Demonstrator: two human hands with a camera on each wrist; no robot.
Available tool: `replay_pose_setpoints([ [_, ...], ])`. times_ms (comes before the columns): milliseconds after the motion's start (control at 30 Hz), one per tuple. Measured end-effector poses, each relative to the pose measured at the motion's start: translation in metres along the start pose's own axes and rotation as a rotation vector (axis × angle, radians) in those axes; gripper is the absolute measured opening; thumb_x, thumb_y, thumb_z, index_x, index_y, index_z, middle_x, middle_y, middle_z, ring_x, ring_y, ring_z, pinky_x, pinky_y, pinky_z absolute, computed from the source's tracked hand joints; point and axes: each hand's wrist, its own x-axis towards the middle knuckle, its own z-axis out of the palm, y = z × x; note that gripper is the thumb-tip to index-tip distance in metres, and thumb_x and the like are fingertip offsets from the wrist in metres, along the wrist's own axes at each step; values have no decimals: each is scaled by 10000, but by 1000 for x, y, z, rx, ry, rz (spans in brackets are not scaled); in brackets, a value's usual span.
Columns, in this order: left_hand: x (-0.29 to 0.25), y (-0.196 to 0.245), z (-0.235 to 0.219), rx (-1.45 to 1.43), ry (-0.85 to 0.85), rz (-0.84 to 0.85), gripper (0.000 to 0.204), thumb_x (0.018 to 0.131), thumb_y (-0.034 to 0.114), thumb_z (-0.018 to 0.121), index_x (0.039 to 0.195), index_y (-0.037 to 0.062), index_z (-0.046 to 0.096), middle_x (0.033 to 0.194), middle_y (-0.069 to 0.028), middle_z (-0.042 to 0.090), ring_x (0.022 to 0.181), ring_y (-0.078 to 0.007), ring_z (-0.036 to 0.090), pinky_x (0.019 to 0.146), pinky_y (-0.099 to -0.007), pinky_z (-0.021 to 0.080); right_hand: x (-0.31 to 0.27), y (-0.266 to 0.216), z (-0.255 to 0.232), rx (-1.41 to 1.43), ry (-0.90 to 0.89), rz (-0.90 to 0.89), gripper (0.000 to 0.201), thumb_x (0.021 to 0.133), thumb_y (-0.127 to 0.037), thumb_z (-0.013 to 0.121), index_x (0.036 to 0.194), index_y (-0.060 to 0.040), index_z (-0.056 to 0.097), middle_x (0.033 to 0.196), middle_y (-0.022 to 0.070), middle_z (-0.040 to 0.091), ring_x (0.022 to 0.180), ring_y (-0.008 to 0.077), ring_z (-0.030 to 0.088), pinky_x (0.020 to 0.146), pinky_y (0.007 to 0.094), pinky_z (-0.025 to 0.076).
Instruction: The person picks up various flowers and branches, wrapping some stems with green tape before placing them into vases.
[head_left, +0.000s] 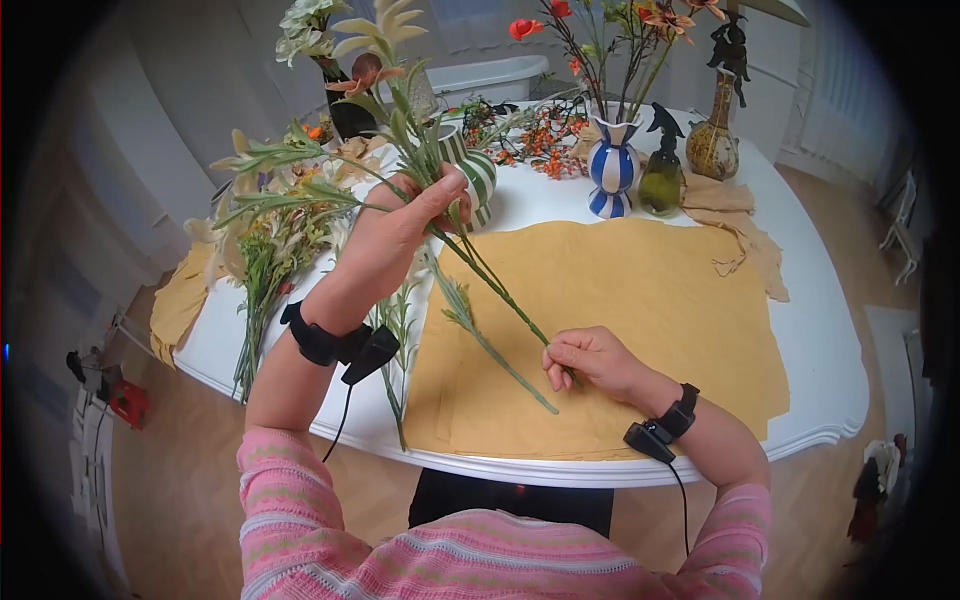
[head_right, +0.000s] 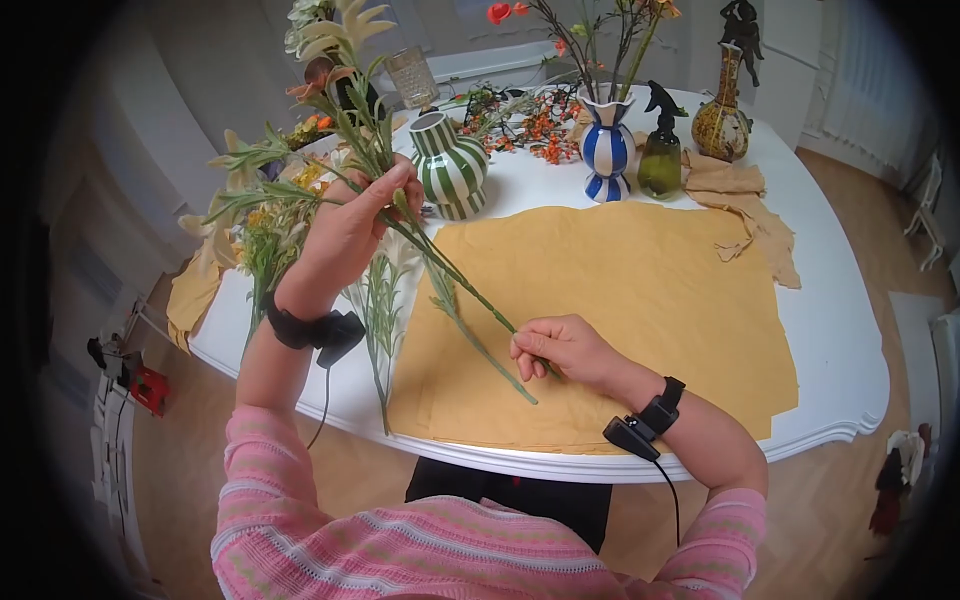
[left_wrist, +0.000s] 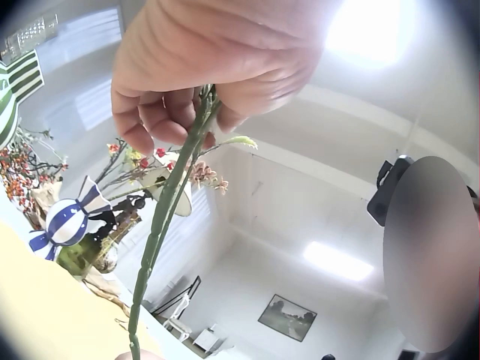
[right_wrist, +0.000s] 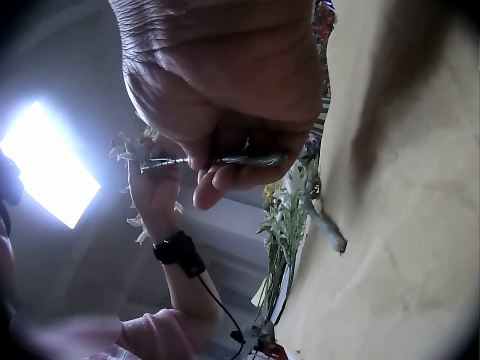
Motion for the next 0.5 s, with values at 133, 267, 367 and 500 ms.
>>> replay_pose_setpoints([
  [133, 10, 16, -4, 271, -32, -93, 277, 922, 332, 615, 1025, 79, 660, 865, 2, 673, 739, -65, 556, 649, -230, 408, 2, 4, -6, 21, 66, -43, 245, 996, -206, 494, 910, -15, 620, 738, 27, 630, 684, 86, 585, 603, 207, 426],
  [267, 16, 32, 6, 255, 16, -213, 268, 929, 323, 614, 1048, 87, 660, 869, 17, 682, 676, -41, 535, 571, -193, 399, 5, 4, -11, 15, 160, -78, 242, 994, -209, 500, 922, -14, 623, 757, 26, 631, 666, 74, 562, 618, 205, 431],
  [367, 34, 30, 6, 237, -42, -167, 216, 939, 281, 605, 1013, 81, 639, 840, -2, 664, 579, -39, 501, 501, -186, 368, 6, 6, -13, 25, 264, -134, 251, 989, -231, 516, 974, -16, 646, 743, 13, 634, 653, 62, 546, 602, 193, 436],
  [500, 62, 39, 9, 245, -54, -35, 185, 936, 247, 609, 983, 68, 617, 808, -19, 646, 552, -43, 472, 472, -192, 343, 7, 9, -19, 22, 418, -240, 260, 981, -246, 528, 1042, -22, 646, 794, 3, 643, 689, 59, 549, 617, 198, 437],
])
